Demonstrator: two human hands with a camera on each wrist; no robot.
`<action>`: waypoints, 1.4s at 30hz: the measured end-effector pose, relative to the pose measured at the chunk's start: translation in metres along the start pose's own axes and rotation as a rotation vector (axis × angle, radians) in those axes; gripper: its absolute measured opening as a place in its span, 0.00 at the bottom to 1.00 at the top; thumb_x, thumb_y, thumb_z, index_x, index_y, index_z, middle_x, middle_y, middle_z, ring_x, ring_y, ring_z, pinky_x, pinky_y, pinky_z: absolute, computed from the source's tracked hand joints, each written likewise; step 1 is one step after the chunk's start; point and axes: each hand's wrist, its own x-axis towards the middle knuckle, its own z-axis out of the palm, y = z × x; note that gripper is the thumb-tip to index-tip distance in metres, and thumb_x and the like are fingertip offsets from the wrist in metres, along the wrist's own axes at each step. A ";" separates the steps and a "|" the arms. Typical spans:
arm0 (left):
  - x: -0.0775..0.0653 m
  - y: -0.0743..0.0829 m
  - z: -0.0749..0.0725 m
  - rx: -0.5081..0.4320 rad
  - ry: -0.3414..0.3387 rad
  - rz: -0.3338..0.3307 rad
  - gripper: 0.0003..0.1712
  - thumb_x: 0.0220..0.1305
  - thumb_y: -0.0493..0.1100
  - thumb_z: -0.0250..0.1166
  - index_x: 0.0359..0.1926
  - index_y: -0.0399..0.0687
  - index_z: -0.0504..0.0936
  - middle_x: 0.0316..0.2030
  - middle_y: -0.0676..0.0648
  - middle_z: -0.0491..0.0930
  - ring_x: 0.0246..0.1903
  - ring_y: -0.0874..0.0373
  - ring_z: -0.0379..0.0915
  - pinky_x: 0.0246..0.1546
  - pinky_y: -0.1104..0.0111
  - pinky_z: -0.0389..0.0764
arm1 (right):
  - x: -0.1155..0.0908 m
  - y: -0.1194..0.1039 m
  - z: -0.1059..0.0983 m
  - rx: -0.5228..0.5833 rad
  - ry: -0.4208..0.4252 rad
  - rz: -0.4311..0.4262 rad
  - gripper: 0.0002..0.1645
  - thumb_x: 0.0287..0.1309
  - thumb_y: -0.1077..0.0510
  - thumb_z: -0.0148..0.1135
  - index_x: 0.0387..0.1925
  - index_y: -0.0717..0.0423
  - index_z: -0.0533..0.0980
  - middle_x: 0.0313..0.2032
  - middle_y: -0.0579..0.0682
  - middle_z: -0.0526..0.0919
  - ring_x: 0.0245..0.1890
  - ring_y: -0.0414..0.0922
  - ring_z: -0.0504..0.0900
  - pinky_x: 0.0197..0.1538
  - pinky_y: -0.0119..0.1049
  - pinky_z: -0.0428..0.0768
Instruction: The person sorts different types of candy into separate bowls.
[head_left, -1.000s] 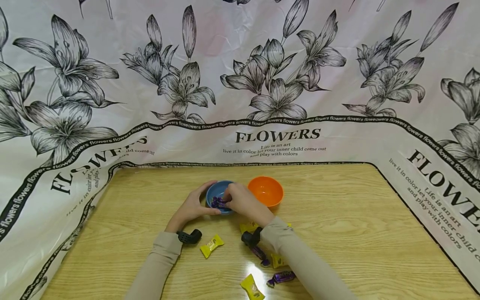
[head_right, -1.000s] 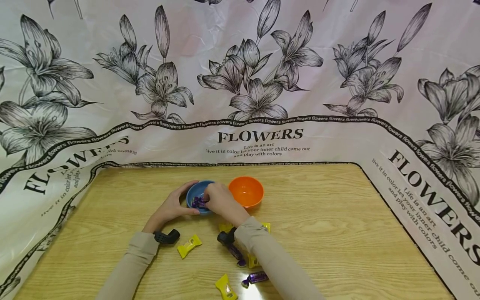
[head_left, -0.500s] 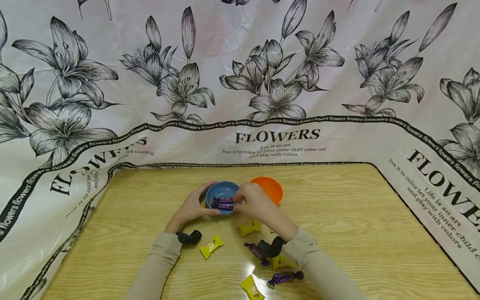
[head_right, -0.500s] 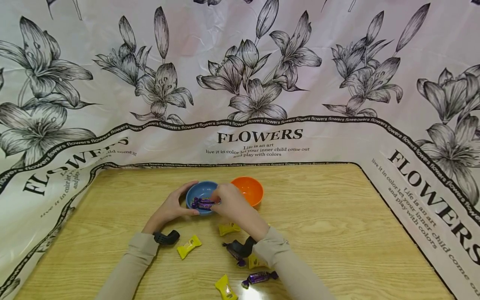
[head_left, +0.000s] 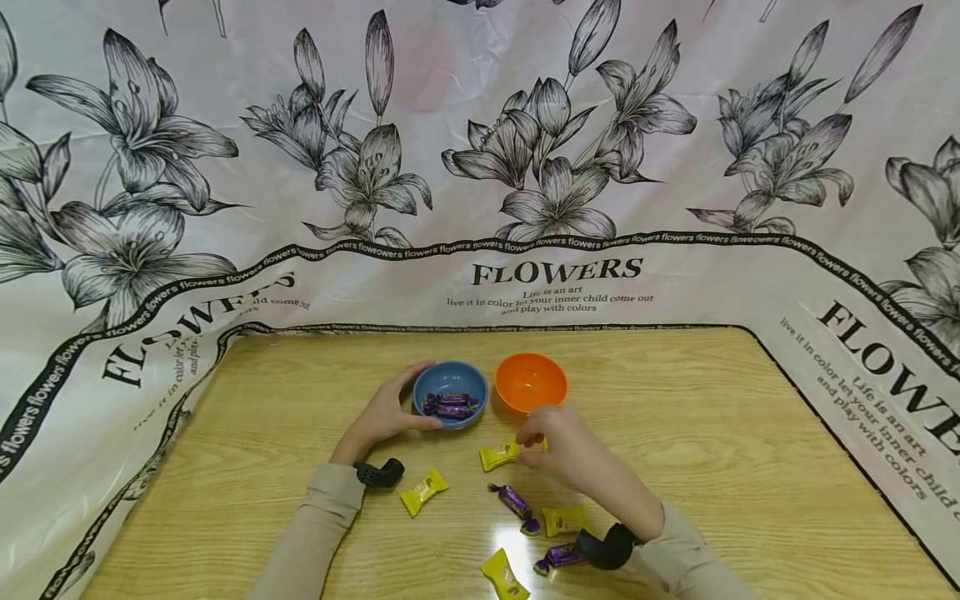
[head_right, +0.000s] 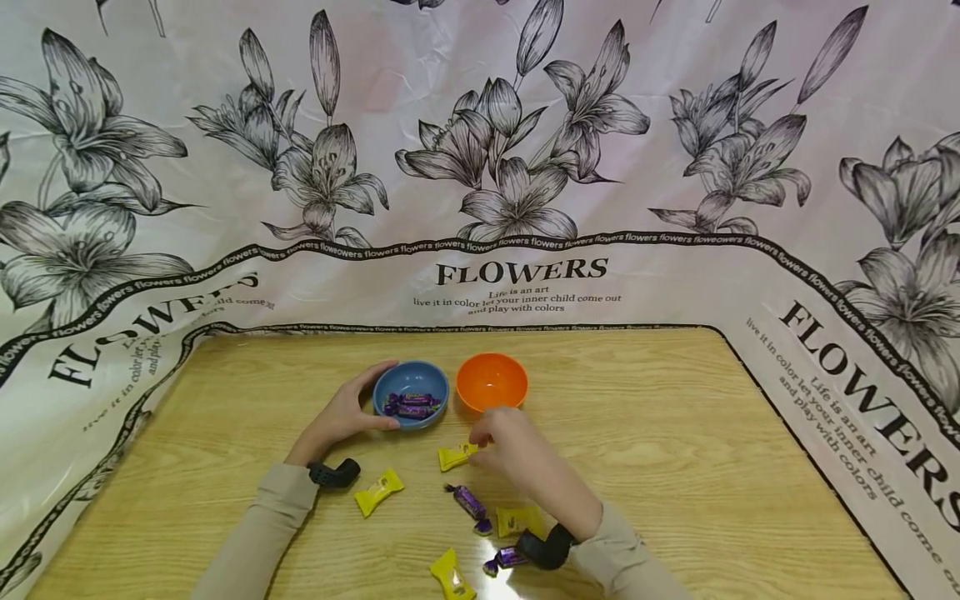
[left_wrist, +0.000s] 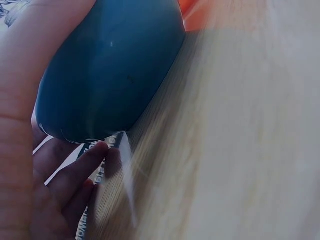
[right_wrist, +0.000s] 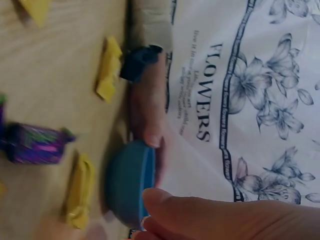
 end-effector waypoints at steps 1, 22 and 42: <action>0.000 0.000 0.000 0.002 0.001 -0.001 0.59 0.42 0.44 0.84 0.74 0.48 0.63 0.70 0.45 0.65 0.72 0.46 0.54 0.72 0.48 0.52 | -0.004 0.001 0.002 0.003 -0.013 0.008 0.05 0.47 0.67 0.74 0.29 0.62 0.85 0.28 0.48 0.81 0.30 0.44 0.79 0.34 0.32 0.79; 0.002 -0.002 0.000 0.001 -0.012 0.002 0.59 0.44 0.40 0.83 0.75 0.47 0.61 0.71 0.43 0.64 0.72 0.45 0.54 0.72 0.48 0.53 | -0.031 0.005 0.041 -0.072 -0.124 0.053 0.11 0.38 0.66 0.79 0.21 0.55 0.81 0.20 0.40 0.73 0.22 0.34 0.67 0.25 0.28 0.70; -0.007 0.037 -0.002 0.002 -0.029 -0.016 0.57 0.46 0.40 0.82 0.74 0.38 0.60 0.71 0.38 0.63 0.71 0.41 0.54 0.71 0.46 0.55 | -0.014 -0.006 0.024 -0.062 -0.072 0.023 0.08 0.41 0.70 0.73 0.24 0.58 0.82 0.24 0.45 0.78 0.25 0.38 0.72 0.28 0.30 0.75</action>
